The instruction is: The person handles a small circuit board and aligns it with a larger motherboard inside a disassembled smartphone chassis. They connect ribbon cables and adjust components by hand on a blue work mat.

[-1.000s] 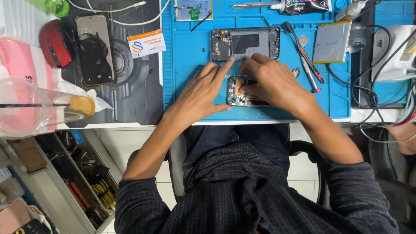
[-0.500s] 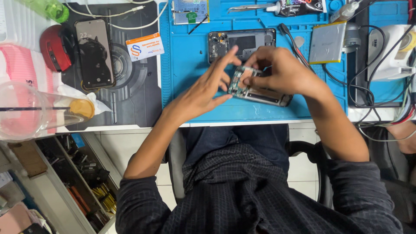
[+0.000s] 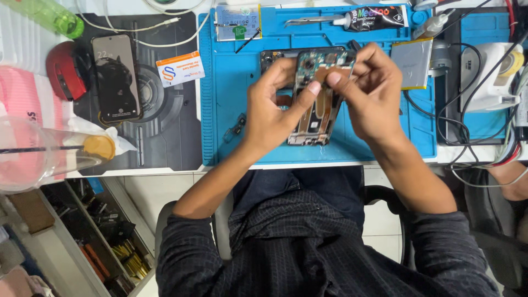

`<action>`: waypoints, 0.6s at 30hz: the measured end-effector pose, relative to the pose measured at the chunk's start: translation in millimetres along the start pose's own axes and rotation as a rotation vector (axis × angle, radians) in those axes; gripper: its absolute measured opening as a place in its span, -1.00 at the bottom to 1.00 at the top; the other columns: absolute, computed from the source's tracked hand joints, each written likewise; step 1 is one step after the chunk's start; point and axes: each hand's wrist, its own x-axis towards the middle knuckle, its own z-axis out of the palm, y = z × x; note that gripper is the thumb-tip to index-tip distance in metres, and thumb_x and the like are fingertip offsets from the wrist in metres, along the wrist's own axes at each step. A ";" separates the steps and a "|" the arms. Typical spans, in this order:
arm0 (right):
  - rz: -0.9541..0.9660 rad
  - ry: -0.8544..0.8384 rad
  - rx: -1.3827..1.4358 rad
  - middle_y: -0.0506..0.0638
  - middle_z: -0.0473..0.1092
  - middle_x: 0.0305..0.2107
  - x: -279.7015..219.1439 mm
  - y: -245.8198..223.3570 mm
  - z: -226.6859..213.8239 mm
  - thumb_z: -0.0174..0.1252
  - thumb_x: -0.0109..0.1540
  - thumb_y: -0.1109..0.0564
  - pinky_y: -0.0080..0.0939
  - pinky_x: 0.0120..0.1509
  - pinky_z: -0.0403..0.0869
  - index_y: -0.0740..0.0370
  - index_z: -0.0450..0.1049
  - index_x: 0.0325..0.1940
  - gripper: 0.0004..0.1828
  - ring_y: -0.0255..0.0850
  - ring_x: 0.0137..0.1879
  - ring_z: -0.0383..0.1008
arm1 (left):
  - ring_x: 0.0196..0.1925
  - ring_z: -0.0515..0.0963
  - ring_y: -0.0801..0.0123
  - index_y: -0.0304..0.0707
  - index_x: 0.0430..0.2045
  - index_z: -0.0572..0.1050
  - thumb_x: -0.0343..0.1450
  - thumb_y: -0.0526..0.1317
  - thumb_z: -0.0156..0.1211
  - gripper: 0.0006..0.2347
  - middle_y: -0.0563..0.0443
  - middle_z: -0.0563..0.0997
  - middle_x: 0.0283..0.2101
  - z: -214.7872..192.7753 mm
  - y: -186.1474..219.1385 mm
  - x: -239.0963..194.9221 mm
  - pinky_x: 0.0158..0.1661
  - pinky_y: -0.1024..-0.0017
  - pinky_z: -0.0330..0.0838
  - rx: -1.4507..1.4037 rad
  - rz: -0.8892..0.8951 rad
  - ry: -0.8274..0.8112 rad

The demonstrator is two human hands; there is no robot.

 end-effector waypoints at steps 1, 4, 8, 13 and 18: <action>0.010 0.004 0.000 0.16 0.55 -0.10 -2.2 4.3 1.5 0.25 0.37 0.42 -0.33 0.13 0.55 0.27 0.32 -0.06 -0.76 -0.27 -0.01 0.59 | 0.02 0.64 0.46 -0.41 -0.03 0.48 0.53 -0.26 0.29 -0.78 -0.07 0.67 -0.05 2.3 2.2 -2.7 0.08 0.51 0.52 0.045 -0.041 0.031; 0.041 0.005 -0.012 0.14 0.54 -0.08 -4.8 15.9 5.3 0.25 0.34 0.42 -0.30 0.16 0.56 0.27 0.32 -0.07 -0.76 -0.27 0.03 0.59 | -0.18 0.62 0.59 -0.41 -0.15 0.51 0.52 -0.25 0.26 -0.84 0.01 0.69 -0.23 5.6 5.2 -7.1 -0.16 0.56 0.52 0.130 -0.112 0.109; 0.069 -0.023 -0.039 0.08 0.52 -0.10 -5.0 25.3 3.5 0.22 0.37 0.39 -0.34 0.16 0.53 0.31 0.35 -0.03 -0.81 -0.32 0.01 0.55 | -0.24 0.52 0.63 -0.40 -0.18 0.50 0.55 -0.27 0.24 -0.86 0.05 0.64 -0.27 5.5 -0.4 -6.4 -0.22 0.53 0.46 0.106 -0.084 0.151; 0.148 0.036 0.087 0.01 0.50 -0.26 -9.0 30.0 -12.4 0.14 0.38 0.27 -0.36 -0.11 0.53 0.39 0.46 -0.06 -0.90 -0.36 -0.21 0.51 | -0.31 0.48 0.66 -0.40 -0.23 0.49 0.54 -0.26 0.24 -0.87 0.08 0.61 -0.33 3.8 -7.7 -12.5 -0.29 0.55 0.41 0.098 -0.128 0.132; 0.102 0.061 0.025 0.00 0.48 -0.32 -13.0 38.5 -18.9 0.16 0.39 0.31 -0.41 -0.17 0.39 0.42 0.47 -0.10 -0.94 -0.40 -0.27 0.42 | -0.32 0.48 0.65 -0.39 -0.22 0.49 0.54 -0.27 0.24 -0.87 0.08 0.61 -0.34 5.1 -7.0 -14.6 -0.29 0.56 0.42 0.141 -0.101 0.124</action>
